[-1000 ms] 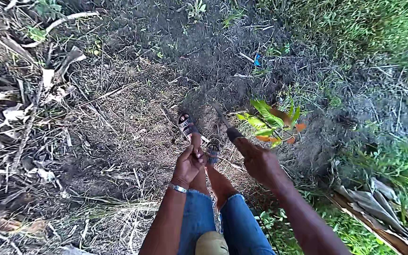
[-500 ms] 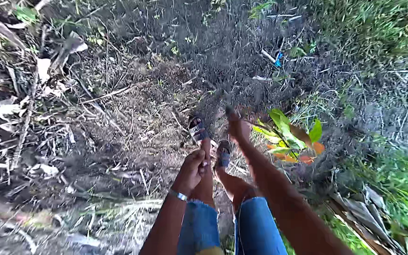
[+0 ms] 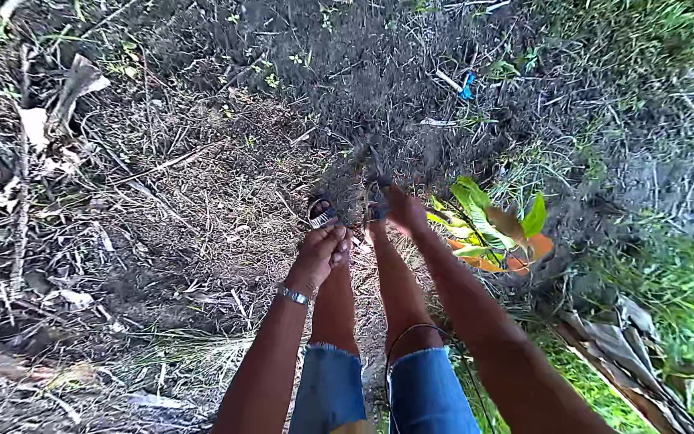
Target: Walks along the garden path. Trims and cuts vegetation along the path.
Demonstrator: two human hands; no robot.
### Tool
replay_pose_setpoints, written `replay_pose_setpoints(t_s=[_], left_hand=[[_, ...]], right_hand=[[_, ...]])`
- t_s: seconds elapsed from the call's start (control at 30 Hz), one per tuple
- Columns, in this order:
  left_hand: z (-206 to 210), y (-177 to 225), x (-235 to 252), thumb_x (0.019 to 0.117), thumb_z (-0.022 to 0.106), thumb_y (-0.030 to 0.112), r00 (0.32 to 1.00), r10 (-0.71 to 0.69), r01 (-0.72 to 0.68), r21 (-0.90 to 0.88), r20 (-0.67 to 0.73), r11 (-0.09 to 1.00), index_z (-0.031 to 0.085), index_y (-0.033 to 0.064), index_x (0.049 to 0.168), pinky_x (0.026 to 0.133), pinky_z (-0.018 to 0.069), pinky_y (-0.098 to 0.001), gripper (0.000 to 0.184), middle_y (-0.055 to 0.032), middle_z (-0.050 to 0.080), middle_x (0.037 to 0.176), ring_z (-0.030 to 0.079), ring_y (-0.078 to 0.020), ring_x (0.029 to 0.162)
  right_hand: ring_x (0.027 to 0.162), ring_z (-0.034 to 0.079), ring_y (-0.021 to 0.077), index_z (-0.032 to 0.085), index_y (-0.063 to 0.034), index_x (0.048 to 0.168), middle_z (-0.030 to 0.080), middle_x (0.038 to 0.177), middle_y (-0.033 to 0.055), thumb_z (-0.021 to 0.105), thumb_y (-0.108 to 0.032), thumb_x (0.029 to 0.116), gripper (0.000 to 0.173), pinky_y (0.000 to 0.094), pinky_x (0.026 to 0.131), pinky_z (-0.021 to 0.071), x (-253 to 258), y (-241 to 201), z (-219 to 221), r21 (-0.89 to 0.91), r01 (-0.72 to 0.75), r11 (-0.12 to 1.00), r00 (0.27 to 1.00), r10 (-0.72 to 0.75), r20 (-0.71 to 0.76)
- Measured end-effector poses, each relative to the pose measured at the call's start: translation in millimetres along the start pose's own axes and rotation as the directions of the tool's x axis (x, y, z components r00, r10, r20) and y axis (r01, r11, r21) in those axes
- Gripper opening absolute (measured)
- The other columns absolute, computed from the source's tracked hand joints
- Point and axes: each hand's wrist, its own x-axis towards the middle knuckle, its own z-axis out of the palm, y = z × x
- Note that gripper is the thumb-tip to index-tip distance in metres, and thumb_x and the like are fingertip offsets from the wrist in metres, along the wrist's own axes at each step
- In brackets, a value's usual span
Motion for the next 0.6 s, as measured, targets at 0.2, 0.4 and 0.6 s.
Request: replay_pose_setpoints(t_s=[0.2, 0.4, 0.6], left_hand=[[40, -6, 75, 0.1117, 0.042, 0.03, 0.981, -0.076, 0.111, 0.2, -0.177, 0.973, 0.058, 0.0077, 0.096, 0.043, 0.0337, -0.0184, 0.031, 0.0051, 0.043, 0.064, 0.034, -0.0031, 0.045], [80, -11, 127, 0.1098, 0.04, 0.049, 0.943, -0.111, 0.202, 0.275, -0.312, 0.94, 0.053, 0.013, 0.087, 0.041, 0.0257, -0.0216, 0.044, 0.0061, 0.034, 0.056, 0.026, -0.0054, 0.042], [104, -9, 163, 0.1104, 0.038, 0.049, 0.884, -0.166, 0.275, 0.2, -0.436, 0.94, 0.048, 0.013, 0.084, 0.039, 0.0275, -0.0214, 0.046, 0.0061, 0.033, 0.055, 0.028, -0.006, 0.04]], right_hand=[[0.099, 0.07, 0.0472, 0.057, -0.0166, 0.148, 0.068, 0.121, 0.0277, 0.076, -0.001, 0.0806, 0.072, 0.0696, 0.083, 0.055, 48, 14, -96, 0.009, 0.044, 0.999, 0.995, -0.044, 0.09], [0.088, 0.071, 0.0417, 0.055, -0.0188, 0.15, 0.069, 0.12, 0.0256, 0.076, 0.003, 0.0788, 0.077, 0.0629, 0.076, 0.058, 59, 29, -116, 0.082, 0.049, 0.995, 0.986, -0.061, 0.152], [0.093, 0.072, 0.0402, 0.054, -0.0212, 0.151, 0.068, 0.122, 0.0235, 0.075, 0.003, 0.0788, 0.079, 0.0615, 0.078, 0.059, 68, 40, -130, 0.098, 0.059, 0.993, 0.98, -0.076, 0.184]])
